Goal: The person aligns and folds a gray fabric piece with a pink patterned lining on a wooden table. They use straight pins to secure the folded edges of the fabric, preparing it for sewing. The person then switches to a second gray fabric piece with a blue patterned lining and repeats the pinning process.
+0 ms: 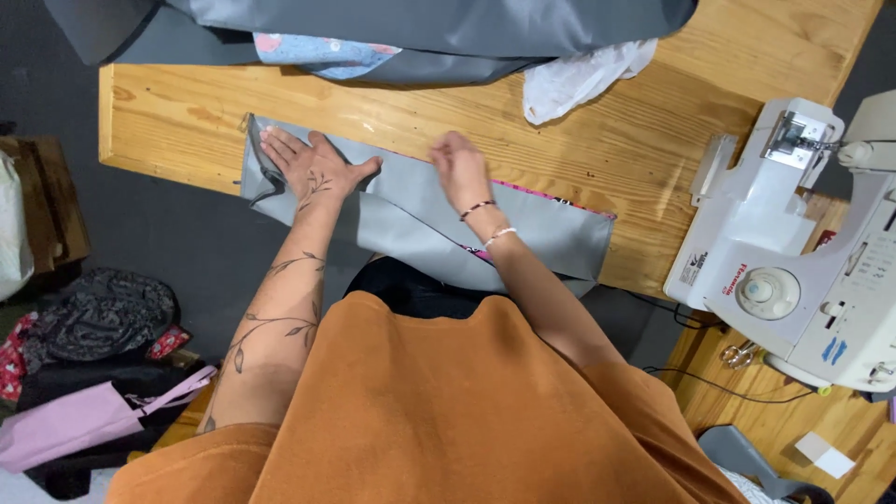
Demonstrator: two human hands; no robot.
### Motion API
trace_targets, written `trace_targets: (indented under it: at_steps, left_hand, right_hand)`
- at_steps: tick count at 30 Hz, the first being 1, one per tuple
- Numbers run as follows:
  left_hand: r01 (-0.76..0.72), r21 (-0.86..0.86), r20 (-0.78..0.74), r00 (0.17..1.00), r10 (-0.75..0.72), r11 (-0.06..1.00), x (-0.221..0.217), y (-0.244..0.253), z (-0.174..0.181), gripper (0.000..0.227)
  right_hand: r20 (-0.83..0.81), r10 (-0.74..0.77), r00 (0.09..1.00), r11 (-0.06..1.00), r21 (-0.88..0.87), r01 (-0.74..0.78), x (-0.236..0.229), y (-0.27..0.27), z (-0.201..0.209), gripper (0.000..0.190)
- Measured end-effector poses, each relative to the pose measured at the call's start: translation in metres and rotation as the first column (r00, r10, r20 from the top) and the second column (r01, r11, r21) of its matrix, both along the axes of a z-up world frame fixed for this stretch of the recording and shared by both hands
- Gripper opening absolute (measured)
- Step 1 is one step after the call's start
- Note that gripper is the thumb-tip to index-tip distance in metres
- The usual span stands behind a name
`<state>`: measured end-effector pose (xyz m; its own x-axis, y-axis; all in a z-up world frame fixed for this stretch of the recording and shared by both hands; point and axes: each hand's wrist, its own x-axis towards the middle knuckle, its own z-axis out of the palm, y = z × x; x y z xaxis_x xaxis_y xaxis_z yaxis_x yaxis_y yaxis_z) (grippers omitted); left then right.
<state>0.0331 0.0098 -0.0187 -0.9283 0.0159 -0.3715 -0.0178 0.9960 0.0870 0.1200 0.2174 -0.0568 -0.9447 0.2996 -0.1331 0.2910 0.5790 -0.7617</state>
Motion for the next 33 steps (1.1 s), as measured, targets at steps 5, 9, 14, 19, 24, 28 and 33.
trace_targets:
  at_steps: [5,9,14,19,24,28,33]
  left_hand:
    - [-0.01,0.015,-0.013,1.0,0.01,1.0,0.001,0.002,0.008,0.121]
    - [-0.011,-0.004,0.027,1.0,0.011,1.0,-0.001,0.001,0.01,0.12]
    - [-0.024,0.014,0.039,0.999,0.024,1.0,-0.001,0.001,0.008,0.121]
    - [-0.034,0.022,0.03,0.999,0.033,0.999,-0.001,0.0,0.009,0.119]
    - [-0.034,0.016,0.02,0.999,0.034,0.999,0.0,0.001,0.011,0.118]
    - [-0.031,0.013,0.043,0.999,0.03,0.999,-0.001,0.002,0.016,0.116]
    - [-0.025,0.011,-0.028,0.999,0.025,1.0,0.003,0.002,0.009,0.11]
  right_hand:
    - [0.01,0.055,0.998,0.982,-0.184,-0.052,-0.022,-0.055,-0.007,0.009]
    - [0.096,0.079,0.992,0.987,-0.147,-0.065,-0.029,-0.06,-0.027,0.006]
    - [0.153,0.092,0.984,0.991,-0.114,-0.075,-0.034,-0.059,-0.019,0.004]
    - [0.156,0.122,0.98,0.991,-0.082,-0.11,-0.039,-0.059,-0.019,0.003]
    - [0.211,0.128,0.969,0.991,-0.058,-0.118,-0.043,-0.058,-0.03,0.006]
    - [0.225,0.125,0.966,0.99,-0.09,-0.107,-0.044,-0.058,-0.024,0.005]
    - [0.256,0.138,0.957,0.989,-0.086,-0.12,-0.045,-0.059,-0.019,0.004]
